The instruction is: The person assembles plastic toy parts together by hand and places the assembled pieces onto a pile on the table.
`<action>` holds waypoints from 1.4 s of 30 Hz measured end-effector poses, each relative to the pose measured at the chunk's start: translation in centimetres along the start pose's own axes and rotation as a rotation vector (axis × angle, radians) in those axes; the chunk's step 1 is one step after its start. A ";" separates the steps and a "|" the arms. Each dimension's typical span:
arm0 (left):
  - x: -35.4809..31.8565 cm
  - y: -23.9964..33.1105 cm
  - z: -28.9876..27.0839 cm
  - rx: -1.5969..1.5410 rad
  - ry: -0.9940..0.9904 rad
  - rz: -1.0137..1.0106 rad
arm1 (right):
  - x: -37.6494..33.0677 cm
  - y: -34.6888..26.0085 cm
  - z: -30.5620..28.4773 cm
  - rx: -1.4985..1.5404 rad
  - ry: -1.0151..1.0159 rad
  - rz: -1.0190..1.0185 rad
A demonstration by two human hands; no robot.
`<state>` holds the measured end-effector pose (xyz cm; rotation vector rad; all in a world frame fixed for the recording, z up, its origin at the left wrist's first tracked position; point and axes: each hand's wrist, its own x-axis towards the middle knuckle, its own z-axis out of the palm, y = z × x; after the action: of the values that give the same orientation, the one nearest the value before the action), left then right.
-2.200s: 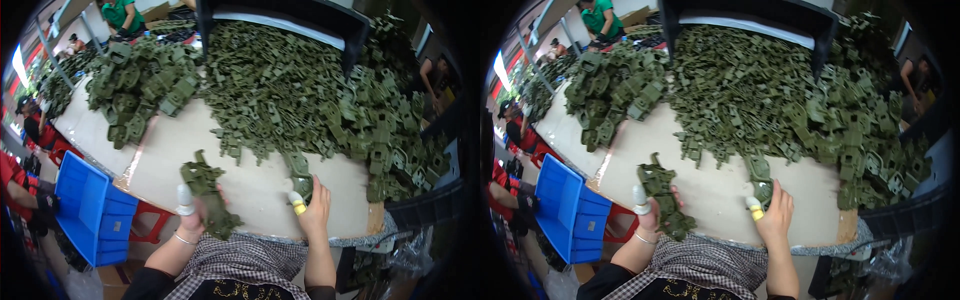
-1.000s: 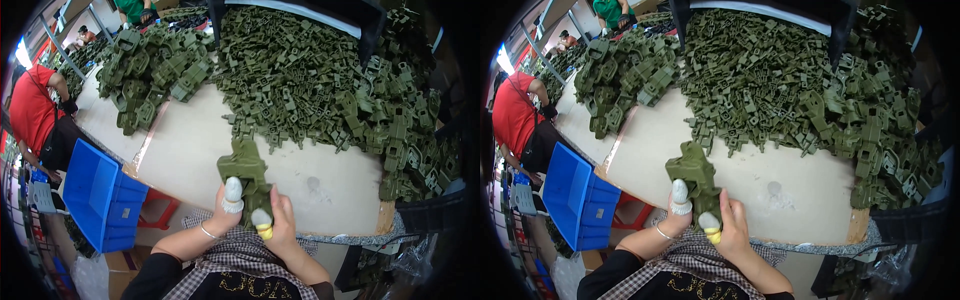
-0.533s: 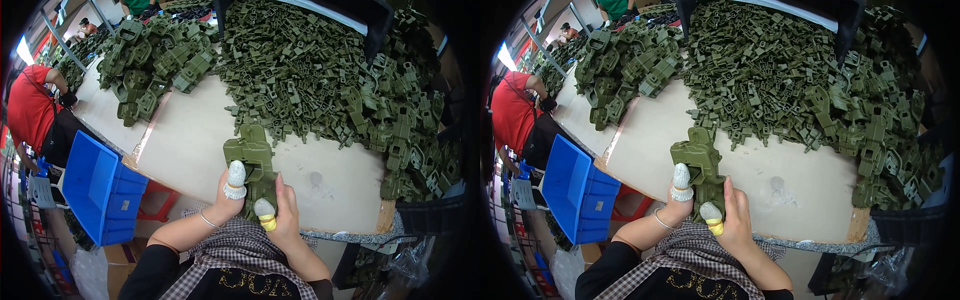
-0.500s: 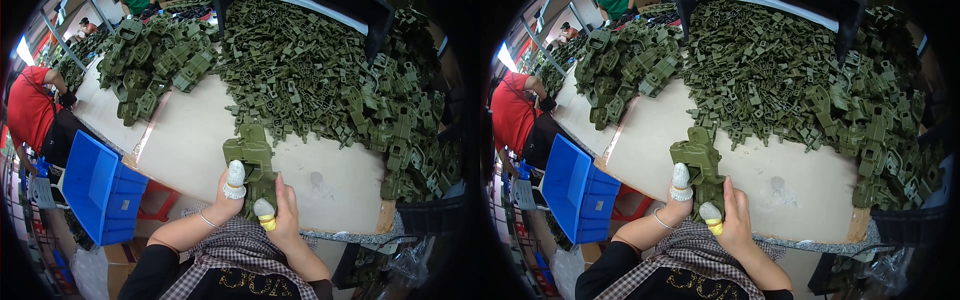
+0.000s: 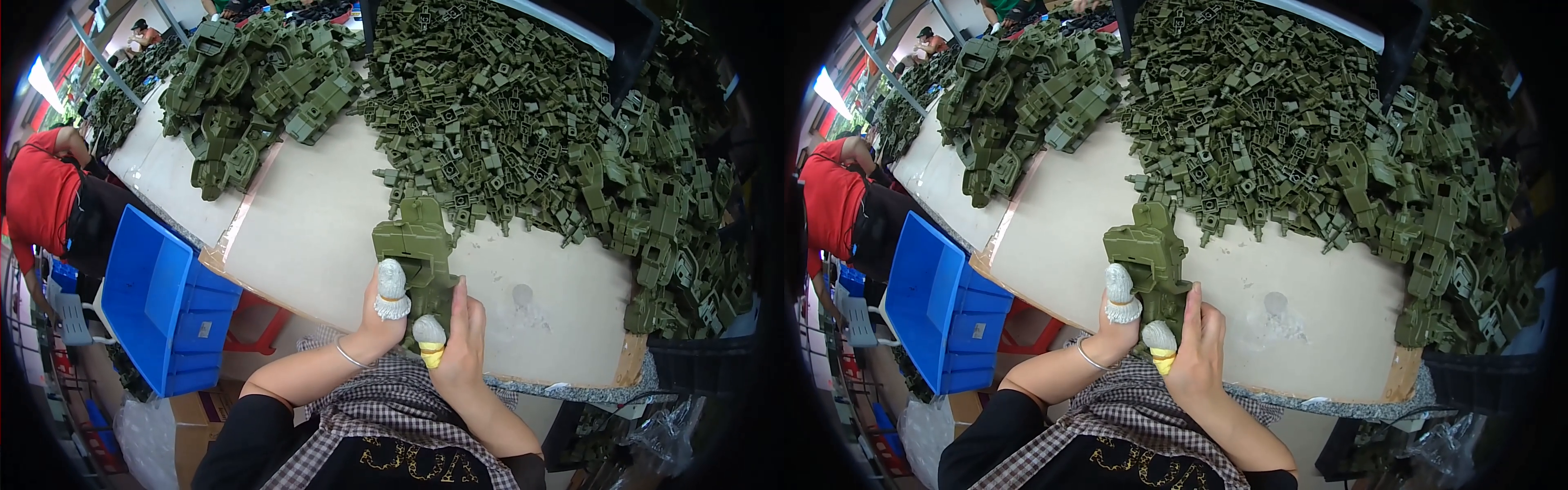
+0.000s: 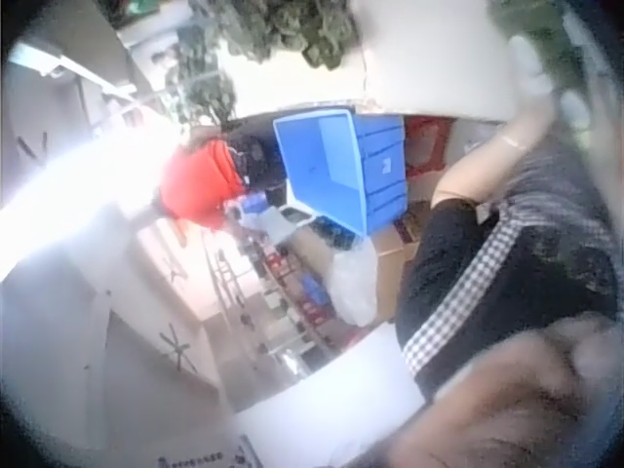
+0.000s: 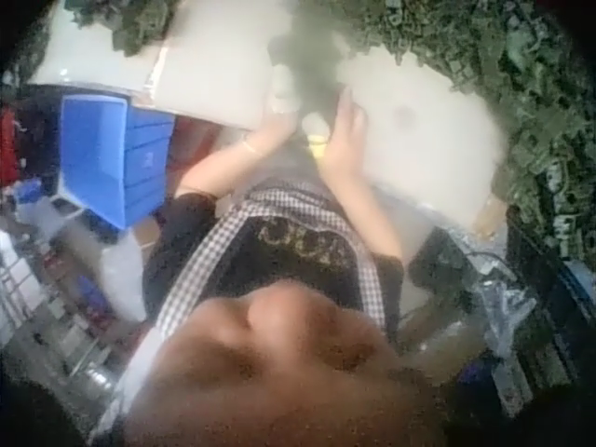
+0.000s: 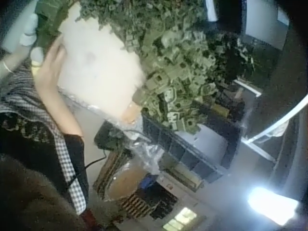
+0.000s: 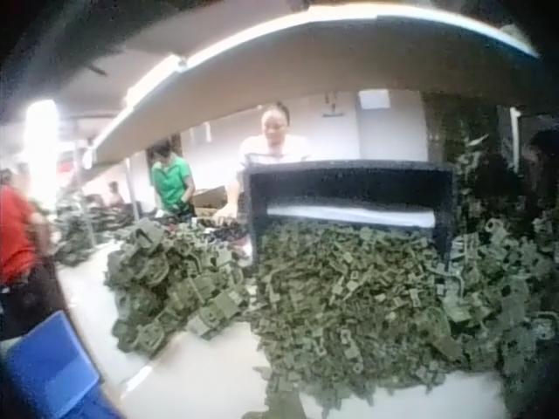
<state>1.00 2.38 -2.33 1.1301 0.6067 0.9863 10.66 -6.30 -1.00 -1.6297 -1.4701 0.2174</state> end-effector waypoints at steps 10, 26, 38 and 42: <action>-1.7 0.4 -0.3 -0.320 -0.029 -0.403 | 1.9 -1.1 -4.3 0.114 -0.194 -0.095; -1.8 9.0 -4.3 0.548 -0.938 -0.423 | 1.0 6.5 -6.2 0.833 -0.248 0.421; 8.9 5.7 2.4 1.058 -1.160 -0.248 | 1.7 5.7 -7.0 0.348 -0.433 0.204; 9.2 5.7 3.0 1.018 -1.167 -0.259 | 1.6 6.4 -6.7 0.428 -0.408 0.239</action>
<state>5.77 9.72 4.69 2.1605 0.2237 -0.3914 19.95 -7.46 -0.93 -1.4508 -1.3903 0.9797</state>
